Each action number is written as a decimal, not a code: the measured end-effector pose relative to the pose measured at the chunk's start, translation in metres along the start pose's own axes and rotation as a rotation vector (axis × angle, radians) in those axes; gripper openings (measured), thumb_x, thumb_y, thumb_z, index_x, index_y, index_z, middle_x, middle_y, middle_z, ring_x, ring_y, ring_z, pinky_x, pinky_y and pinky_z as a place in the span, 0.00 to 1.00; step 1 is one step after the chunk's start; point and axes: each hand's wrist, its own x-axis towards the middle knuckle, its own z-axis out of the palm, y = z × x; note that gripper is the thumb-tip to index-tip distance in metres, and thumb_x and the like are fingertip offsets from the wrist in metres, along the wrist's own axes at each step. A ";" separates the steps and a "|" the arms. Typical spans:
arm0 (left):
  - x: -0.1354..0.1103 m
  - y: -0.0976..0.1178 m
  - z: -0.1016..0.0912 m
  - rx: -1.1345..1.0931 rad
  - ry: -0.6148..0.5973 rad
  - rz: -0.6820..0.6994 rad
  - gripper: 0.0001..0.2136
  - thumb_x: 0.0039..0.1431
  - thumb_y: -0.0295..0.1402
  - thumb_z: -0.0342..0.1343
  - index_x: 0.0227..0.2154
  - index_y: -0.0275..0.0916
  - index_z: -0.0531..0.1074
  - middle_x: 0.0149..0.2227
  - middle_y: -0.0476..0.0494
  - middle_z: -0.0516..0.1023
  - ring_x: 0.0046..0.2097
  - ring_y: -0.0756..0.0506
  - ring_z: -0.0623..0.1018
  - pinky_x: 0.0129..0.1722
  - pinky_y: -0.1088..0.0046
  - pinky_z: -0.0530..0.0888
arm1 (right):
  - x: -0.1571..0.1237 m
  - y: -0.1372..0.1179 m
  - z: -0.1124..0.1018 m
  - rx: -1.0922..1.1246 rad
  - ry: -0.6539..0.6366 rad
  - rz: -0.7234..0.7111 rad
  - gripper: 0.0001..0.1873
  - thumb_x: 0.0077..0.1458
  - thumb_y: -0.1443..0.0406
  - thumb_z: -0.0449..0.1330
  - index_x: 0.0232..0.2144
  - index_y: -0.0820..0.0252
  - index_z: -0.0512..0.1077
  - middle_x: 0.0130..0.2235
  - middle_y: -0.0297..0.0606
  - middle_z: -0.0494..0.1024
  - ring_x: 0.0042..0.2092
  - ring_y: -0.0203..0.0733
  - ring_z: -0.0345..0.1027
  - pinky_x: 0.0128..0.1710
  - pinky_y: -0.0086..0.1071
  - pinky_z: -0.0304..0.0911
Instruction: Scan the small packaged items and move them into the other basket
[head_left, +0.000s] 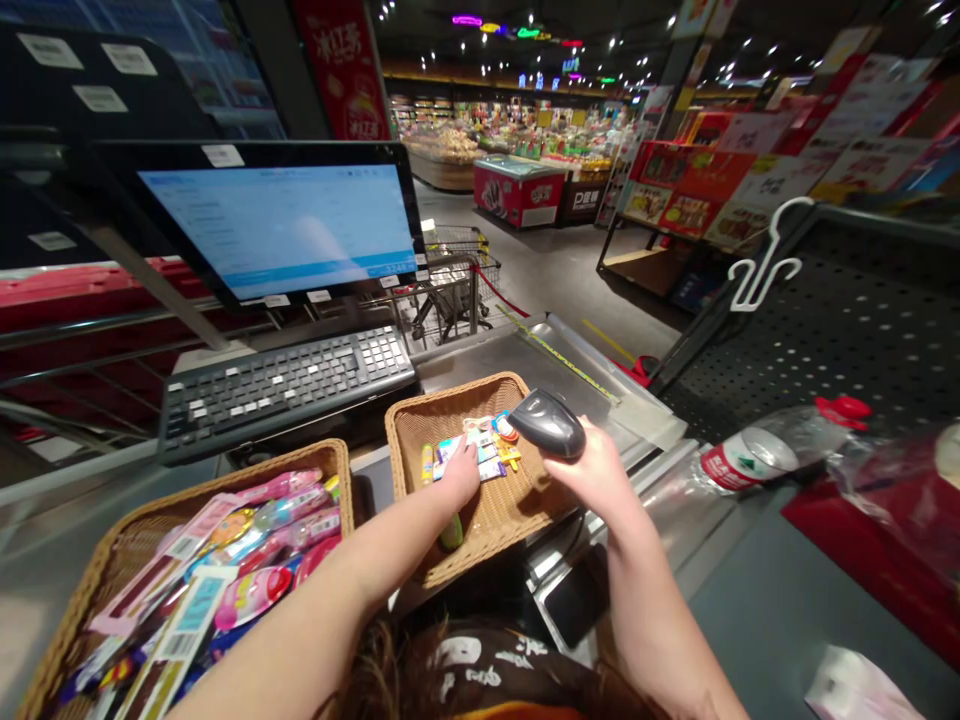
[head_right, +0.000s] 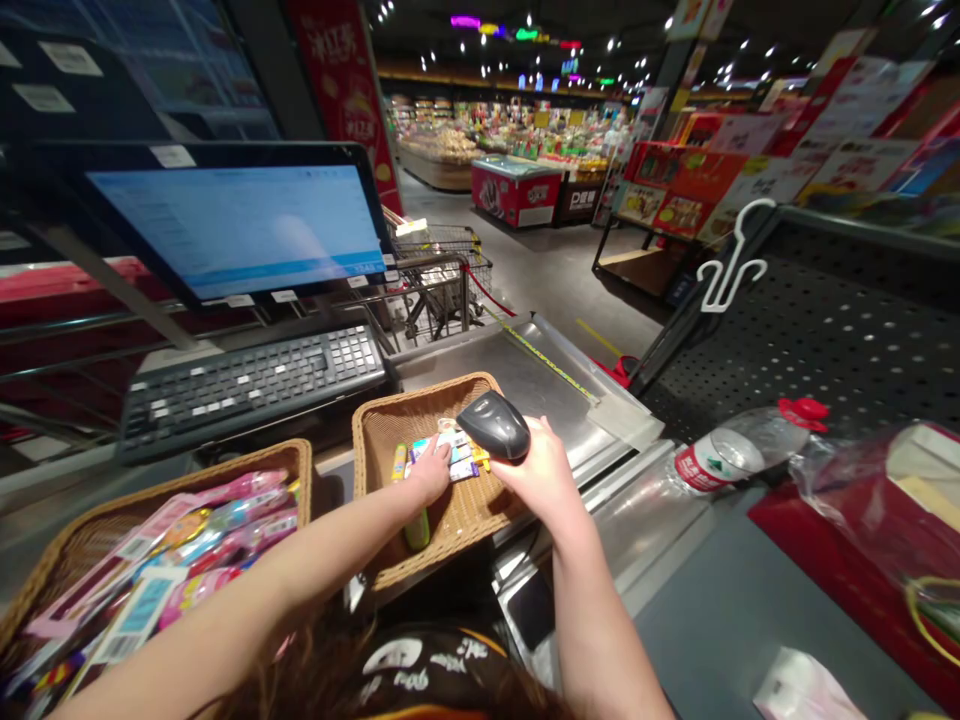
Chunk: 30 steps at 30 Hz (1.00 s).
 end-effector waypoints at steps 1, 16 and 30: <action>0.000 0.000 0.001 0.020 -0.019 -0.003 0.06 0.45 0.23 0.56 0.24 0.38 0.77 0.45 0.36 0.79 0.59 0.31 0.68 0.67 0.54 0.44 | 0.001 0.001 0.001 0.006 -0.006 -0.001 0.07 0.45 0.65 0.62 0.31 0.56 0.74 0.35 0.37 0.80 0.39 0.47 0.73 0.60 0.50 0.52; 0.000 -0.007 -0.069 0.057 0.013 -0.047 0.07 0.54 0.30 0.56 0.34 0.39 0.78 0.47 0.38 0.79 0.55 0.36 0.73 0.63 0.40 0.49 | -0.007 -0.003 -0.006 0.036 0.060 0.019 0.08 0.44 0.66 0.61 0.32 0.57 0.75 0.35 0.37 0.79 0.38 0.47 0.72 0.48 0.44 0.65; -0.093 -0.019 -0.191 -0.190 0.447 -0.121 0.15 0.63 0.37 0.46 0.29 0.42 0.77 0.64 0.46 0.63 0.67 0.34 0.56 0.61 0.37 0.54 | -0.008 -0.029 0.002 -0.008 0.113 -0.058 0.07 0.44 0.62 0.60 0.29 0.57 0.73 0.32 0.38 0.77 0.35 0.46 0.71 0.43 0.43 0.66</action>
